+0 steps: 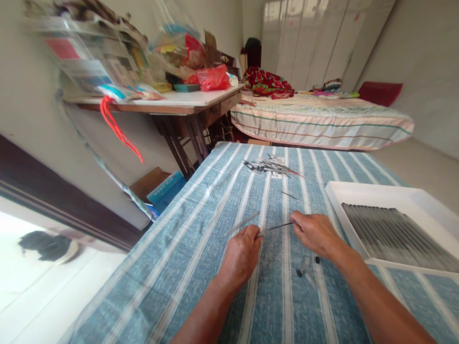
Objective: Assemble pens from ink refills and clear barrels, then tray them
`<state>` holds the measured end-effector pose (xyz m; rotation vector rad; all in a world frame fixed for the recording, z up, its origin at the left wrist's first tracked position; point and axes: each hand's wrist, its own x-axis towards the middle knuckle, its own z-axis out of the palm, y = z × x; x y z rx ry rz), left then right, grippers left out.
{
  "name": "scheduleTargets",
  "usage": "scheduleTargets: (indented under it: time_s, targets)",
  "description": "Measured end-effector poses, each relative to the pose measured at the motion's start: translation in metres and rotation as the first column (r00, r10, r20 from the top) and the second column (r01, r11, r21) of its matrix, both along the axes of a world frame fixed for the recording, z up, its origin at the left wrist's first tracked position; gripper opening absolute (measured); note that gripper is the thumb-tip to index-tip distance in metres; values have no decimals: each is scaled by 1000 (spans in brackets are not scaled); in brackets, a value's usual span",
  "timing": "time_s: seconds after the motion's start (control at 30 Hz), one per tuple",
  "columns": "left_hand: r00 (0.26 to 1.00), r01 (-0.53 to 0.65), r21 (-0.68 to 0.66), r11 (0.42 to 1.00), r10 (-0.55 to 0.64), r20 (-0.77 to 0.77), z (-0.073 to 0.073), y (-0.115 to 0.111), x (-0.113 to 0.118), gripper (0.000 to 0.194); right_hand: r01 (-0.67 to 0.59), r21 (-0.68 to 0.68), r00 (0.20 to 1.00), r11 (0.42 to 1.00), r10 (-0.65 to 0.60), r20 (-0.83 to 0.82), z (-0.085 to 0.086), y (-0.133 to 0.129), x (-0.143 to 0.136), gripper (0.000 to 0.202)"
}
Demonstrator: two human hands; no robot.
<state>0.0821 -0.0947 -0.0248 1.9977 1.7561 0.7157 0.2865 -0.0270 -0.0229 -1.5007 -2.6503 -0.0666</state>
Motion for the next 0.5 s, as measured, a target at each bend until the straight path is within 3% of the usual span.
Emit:
scheduleTargets:
  time_s: [0.13, 0.5]
  targets:
    - [1000, 23, -10, 1000, -23, 2, 0, 0, 0, 16, -10, 32, 999, 999, 9, 32, 0, -2, -1, 20]
    - [998, -52, 4, 999, 52, -32, -3, 1, -1, 15, 22, 128, 999, 992, -28, 41, 4, -3, 2, 20]
